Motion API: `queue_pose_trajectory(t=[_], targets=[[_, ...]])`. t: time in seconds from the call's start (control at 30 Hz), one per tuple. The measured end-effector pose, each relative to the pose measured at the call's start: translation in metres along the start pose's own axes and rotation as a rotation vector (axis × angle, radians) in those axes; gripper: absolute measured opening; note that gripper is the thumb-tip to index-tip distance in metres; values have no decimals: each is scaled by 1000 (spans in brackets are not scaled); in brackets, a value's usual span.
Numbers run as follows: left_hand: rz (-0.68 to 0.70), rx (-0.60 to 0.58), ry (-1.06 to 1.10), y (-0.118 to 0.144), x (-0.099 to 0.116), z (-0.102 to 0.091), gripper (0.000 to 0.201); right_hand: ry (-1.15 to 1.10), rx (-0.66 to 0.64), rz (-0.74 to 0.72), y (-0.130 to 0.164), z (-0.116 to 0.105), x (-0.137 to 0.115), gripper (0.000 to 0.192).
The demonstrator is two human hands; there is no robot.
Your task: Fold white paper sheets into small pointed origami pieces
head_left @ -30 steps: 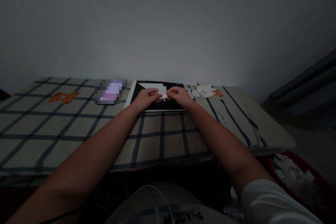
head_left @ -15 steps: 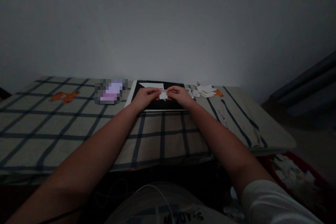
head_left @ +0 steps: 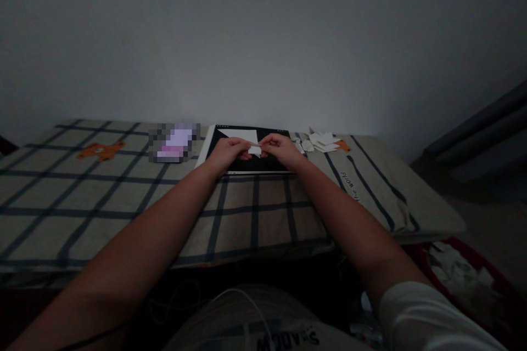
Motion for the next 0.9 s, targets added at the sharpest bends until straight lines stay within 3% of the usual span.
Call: queue_pose_trajectory(t=[0.17,0.33,0.63,0.9], targets=[[-82,-87,101,-1,-2,0,13,42,53,24,1,-2,-3,11],[-116,-96,103,-1,-2,0,25,79,83,15,2,-4,-3,7],[-88,-49,101,-1,-2,0,15,59,78,-2,3,-4,-5,11],[24,-36,4,-2,-2,-5,31,0,27,94,0,-3,5,26]])
Point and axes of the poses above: each hand's wrist, its own y-axis away from the middle knuckle, its own z-axis out of the palm, x = y × z, the point moved 2 cm from there along -y, towards the middle knuckle, and after that the axes turned 15 degrees about y, right-handed, at the moved point
